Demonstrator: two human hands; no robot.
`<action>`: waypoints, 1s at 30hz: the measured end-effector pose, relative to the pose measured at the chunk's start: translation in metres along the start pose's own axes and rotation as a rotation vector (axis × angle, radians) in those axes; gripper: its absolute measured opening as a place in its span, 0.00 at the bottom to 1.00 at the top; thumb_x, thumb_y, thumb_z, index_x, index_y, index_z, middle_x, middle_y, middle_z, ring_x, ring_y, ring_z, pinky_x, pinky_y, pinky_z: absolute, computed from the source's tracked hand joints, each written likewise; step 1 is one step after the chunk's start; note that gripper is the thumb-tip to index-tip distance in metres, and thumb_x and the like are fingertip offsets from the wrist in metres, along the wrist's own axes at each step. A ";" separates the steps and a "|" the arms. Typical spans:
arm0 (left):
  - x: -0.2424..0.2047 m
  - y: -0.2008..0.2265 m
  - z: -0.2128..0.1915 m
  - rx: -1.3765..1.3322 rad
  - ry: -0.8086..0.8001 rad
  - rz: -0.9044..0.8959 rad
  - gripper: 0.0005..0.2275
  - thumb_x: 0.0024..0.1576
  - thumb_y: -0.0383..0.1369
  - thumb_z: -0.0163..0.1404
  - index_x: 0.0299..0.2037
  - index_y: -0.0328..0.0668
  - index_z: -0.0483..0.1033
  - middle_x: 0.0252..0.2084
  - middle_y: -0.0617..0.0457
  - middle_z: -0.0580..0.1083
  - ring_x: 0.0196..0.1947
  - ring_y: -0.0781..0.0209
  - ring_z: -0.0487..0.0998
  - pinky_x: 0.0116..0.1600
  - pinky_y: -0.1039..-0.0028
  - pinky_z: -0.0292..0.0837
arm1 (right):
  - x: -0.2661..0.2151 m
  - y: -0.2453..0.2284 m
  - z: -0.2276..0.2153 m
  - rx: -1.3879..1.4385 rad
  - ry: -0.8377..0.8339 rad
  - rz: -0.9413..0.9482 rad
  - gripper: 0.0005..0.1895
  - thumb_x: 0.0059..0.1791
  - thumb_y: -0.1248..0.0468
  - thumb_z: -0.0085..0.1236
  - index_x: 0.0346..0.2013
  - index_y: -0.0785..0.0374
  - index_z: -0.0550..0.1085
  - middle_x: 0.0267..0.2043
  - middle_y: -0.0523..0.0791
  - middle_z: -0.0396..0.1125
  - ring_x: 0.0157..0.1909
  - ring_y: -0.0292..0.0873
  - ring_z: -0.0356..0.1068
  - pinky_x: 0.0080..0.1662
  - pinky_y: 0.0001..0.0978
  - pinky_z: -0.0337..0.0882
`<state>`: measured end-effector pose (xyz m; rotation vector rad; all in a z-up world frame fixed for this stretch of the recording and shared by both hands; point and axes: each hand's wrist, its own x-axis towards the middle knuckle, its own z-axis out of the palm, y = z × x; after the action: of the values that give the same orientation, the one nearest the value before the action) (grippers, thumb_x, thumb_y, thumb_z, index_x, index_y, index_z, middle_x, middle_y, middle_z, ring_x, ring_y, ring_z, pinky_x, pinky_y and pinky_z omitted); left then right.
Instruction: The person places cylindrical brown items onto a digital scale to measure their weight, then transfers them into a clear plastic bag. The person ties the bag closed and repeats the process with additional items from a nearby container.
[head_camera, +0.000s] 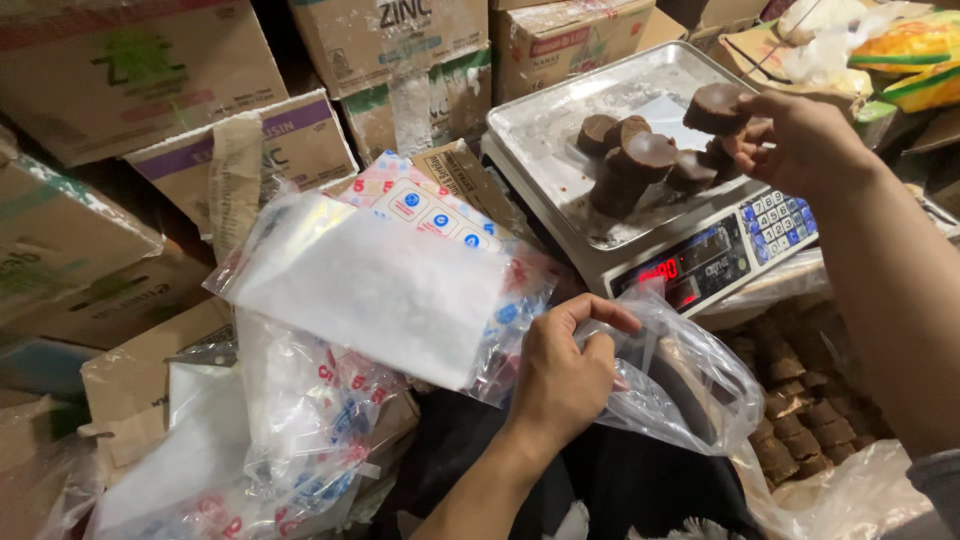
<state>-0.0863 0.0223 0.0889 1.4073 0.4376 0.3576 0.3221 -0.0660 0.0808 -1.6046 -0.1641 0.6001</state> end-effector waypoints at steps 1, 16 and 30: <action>-0.001 0.000 -0.001 0.008 0.004 -0.005 0.11 0.53 0.21 0.41 0.37 0.34 0.80 0.34 0.47 0.80 0.23 0.64 0.82 0.32 0.75 0.79 | 0.005 0.003 -0.001 0.000 0.001 0.032 0.16 0.57 0.58 0.58 0.49 0.69 0.67 0.41 0.48 0.64 0.36 0.41 0.73 0.35 0.29 0.72; -0.005 -0.007 -0.006 -0.009 0.028 -0.004 0.11 0.54 0.21 0.41 0.37 0.34 0.80 0.35 0.47 0.80 0.22 0.64 0.81 0.32 0.76 0.80 | -0.058 -0.015 0.043 -0.664 0.142 -0.406 0.26 0.58 0.53 0.65 0.58 0.73 0.73 0.44 0.54 0.73 0.39 0.43 0.71 0.38 0.35 0.72; -0.016 -0.007 -0.010 0.005 0.044 0.031 0.11 0.54 0.21 0.41 0.37 0.33 0.79 0.37 0.48 0.81 0.22 0.63 0.82 0.32 0.76 0.80 | -0.090 -0.012 0.099 -0.968 -0.257 -0.566 0.42 0.37 0.59 0.74 0.65 0.55 0.69 0.58 0.51 0.70 0.59 0.49 0.71 0.56 0.41 0.73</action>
<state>-0.1051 0.0226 0.0821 1.4146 0.4536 0.4135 0.2019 -0.0167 0.1161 -2.2462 -1.2033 0.2675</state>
